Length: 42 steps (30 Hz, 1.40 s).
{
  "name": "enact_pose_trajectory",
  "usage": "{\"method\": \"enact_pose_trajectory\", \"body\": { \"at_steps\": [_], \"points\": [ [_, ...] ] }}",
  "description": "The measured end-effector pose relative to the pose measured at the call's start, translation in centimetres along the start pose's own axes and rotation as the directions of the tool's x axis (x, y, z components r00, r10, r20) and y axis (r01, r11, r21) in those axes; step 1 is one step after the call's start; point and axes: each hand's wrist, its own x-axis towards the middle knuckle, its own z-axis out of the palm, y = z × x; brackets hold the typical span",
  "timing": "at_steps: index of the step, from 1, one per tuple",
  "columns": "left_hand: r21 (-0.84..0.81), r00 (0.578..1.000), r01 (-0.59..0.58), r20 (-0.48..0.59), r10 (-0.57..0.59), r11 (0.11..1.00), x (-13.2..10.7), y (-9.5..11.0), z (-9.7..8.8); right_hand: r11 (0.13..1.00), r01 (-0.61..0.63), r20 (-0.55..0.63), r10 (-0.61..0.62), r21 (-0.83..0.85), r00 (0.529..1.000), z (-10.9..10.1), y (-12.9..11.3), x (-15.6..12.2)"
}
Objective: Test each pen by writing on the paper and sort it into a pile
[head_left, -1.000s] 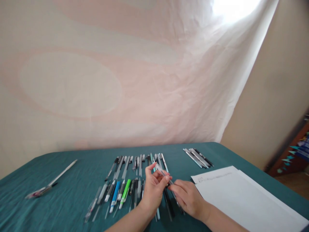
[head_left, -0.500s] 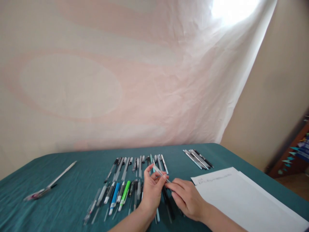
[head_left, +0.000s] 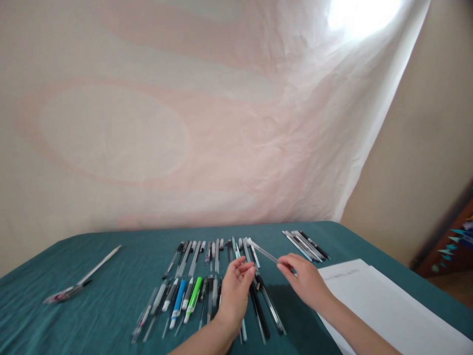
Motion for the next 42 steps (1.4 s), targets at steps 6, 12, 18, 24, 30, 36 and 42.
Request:
{"method": "enact_pose_trajectory", "body": {
  "at_steps": [6, 12, 18, 24, 30, 36, 42],
  "points": [
    [0.209, 0.996, -0.038, 0.082, 0.021, 0.977, -0.9, 1.1, 0.3, 0.950, -0.229, -0.099, 0.212, -0.211, 0.972, -0.5, 6.5, 0.9],
    [0.243, 0.988, -0.067, 0.149, 0.031, 0.968, -1.2, 1.3, 0.6, 0.811, -0.402, -0.048, 0.423, -0.426, 0.905, -0.6, 8.8, 2.0],
    [0.312, 0.991, -0.096, 0.119, 0.062, 0.945, -1.1, 1.3, 0.5, 0.756, -0.428, -0.057, 0.463, -0.496, 0.884, 1.1, 9.2, 3.6],
    [0.336, 0.995, -0.076, 0.079, 0.052, 0.939, -0.6, 0.9, 0.3, 0.724, -0.419, -0.082, 0.452, -0.548, 0.888, 1.7, 9.6, 3.3],
    [0.336, 0.995, -0.081, 0.078, 0.057, 0.938, -0.8, 0.7, 0.3, 0.713, -0.436, -0.116, 0.452, -0.549, 0.884, 1.8, 9.7, 3.0],
    [0.339, 0.992, -0.116, 0.083, 0.093, 0.934, -1.1, 0.8, 0.2, 0.725, -0.468, -0.120, 0.478, -0.506, 0.870, 1.5, 9.5, 2.7],
    [0.276, 0.993, -0.120, 0.048, 0.111, 0.954, -0.9, 0.8, 0.1, 0.815, -0.433, -0.051, 0.450, -0.385, 0.892, -0.2, 7.4, 3.2]
  ]
}}
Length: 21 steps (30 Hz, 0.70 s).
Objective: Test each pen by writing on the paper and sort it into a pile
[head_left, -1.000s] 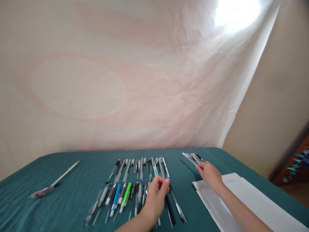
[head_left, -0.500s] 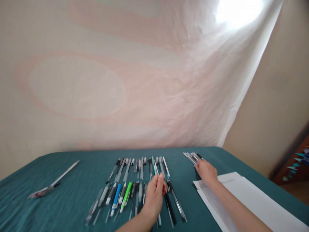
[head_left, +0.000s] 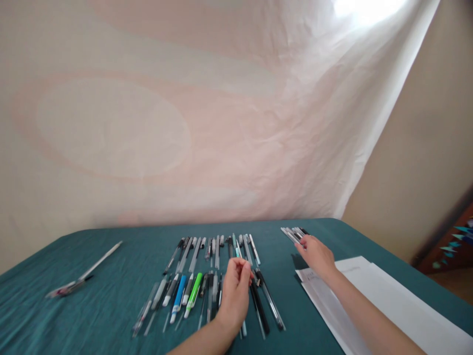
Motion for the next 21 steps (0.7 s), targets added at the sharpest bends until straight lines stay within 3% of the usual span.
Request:
{"method": "enact_pose_trajectory", "body": {
  "at_steps": [4, 9, 14, 21],
  "points": [
    [0.020, 0.999, -0.004, -0.048, 0.005, 1.000, 0.1, 0.0, -0.1, 0.975, 0.140, 0.120, -0.162, 0.173, 0.979, -1.4, -2.6, -1.8],
    [0.032, 0.997, -0.013, -0.076, 0.016, 0.999, 0.3, -0.4, -0.3, 0.858, 0.241, 0.231, -0.374, 0.453, 0.898, -2.0, -5.8, -7.0],
    [0.057, 0.999, -0.019, -0.032, 0.021, 0.998, 0.2, -0.1, -0.1, 0.877, 0.228, 0.257, -0.358, 0.424, 0.898, -1.8, -7.2, -10.5],
    [0.107, 0.997, -0.057, 0.067, 0.050, 0.993, -0.5, 1.2, 0.2, 0.911, 0.236, 0.248, -0.328, 0.338, 0.911, -1.3, -7.4, -10.5]
  ]
}}
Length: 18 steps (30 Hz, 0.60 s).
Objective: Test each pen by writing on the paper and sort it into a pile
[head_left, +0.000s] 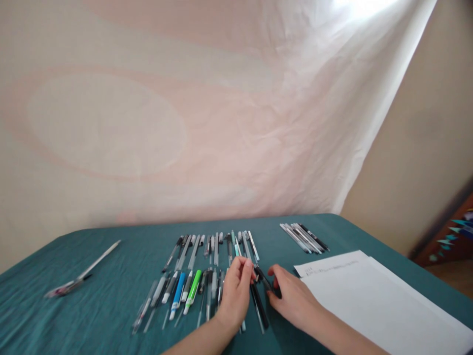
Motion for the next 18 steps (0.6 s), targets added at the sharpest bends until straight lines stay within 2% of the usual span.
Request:
{"method": "enact_pose_trajectory", "body": {
  "at_steps": [11, 18],
  "points": [
    [0.021, 0.999, -0.021, 0.048, 0.020, 1.000, -0.2, 0.2, -0.1, 0.978, -0.025, 0.054, 0.037, -0.205, 0.998, -1.3, -0.1, -0.2],
    [0.012, 0.999, -0.016, 0.045, 0.015, 1.000, -0.2, 0.2, -0.1, 0.984, -0.050, 0.117, 0.071, -0.173, 0.991, -1.9, 0.9, 0.3]
  ]
}}
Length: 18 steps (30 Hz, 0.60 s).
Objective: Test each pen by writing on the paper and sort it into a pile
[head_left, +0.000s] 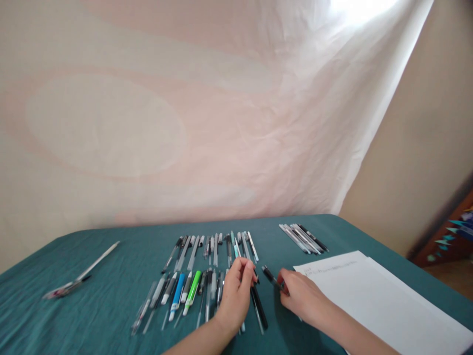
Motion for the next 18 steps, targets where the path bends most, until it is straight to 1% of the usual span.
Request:
{"method": "enact_pose_trajectory", "body": {
  "at_steps": [3, 5, 7, 8, 9, 10, 12, 13, 15, 18],
  "points": [
    [-0.008, 1.000, 0.015, 0.008, -0.015, 1.000, 0.0, -0.1, 0.0, 1.000, -0.023, -0.013, 0.023, -0.005, 1.000, 0.2, 0.5, 0.3],
    [-0.019, 1.000, 0.008, 0.010, -0.008, 1.000, 0.0, -0.3, 0.0, 0.999, -0.033, -0.032, 0.034, 0.037, 0.999, 0.4, 0.9, 0.7],
    [-0.027, 0.999, 0.000, 0.038, 0.001, 1.000, -0.3, -0.5, 0.2, 0.986, -0.004, -0.053, 0.013, 0.165, 0.999, 0.3, 1.1, 1.0],
    [-0.028, 0.998, -0.001, 0.068, 0.003, 1.000, -0.5, -0.6, 0.3, 0.963, 0.022, -0.053, -0.008, 0.268, 0.999, 0.2, 1.2, 1.2],
    [-0.025, 0.994, 0.000, 0.106, 0.002, 1.000, -0.8, -0.7, 0.5, 0.919, 0.045, -0.039, -0.033, 0.393, 0.999, 0.0, 1.2, 1.3],
    [-0.018, 0.989, 0.004, 0.149, -0.001, 1.000, -1.1, -0.7, 0.7, 0.849, 0.056, -0.011, -0.059, 0.526, 0.998, -0.2, 1.1, 1.3],
    [-0.002, 0.980, 0.016, 0.199, -0.015, 1.000, -1.7, -0.7, 1.1, 0.660, 0.018, 0.061, -0.096, 0.751, 0.994, -0.6, 0.7, 1.3],
    [0.004, 0.979, 0.027, 0.203, -0.027, 1.000, -1.9, -0.7, 1.3, 0.567, -0.012, 0.088, -0.106, 0.824, 0.990, -0.8, 0.5, 1.2],
    [0.004, 0.981, 0.046, 0.189, -0.046, 0.999, -2.2, -0.7, 1.5, 0.419, -0.043, 0.104, -0.123, 0.907, 0.987, -1.0, 0.0, 0.9],
    [-0.037, 0.989, 0.053, 0.139, -0.047, 0.998, -2.0, -0.9, 1.5, 0.278, -0.048, 0.094, -0.153, 0.959, 0.984, -0.9, -0.6, 0.4]
  ]
}}
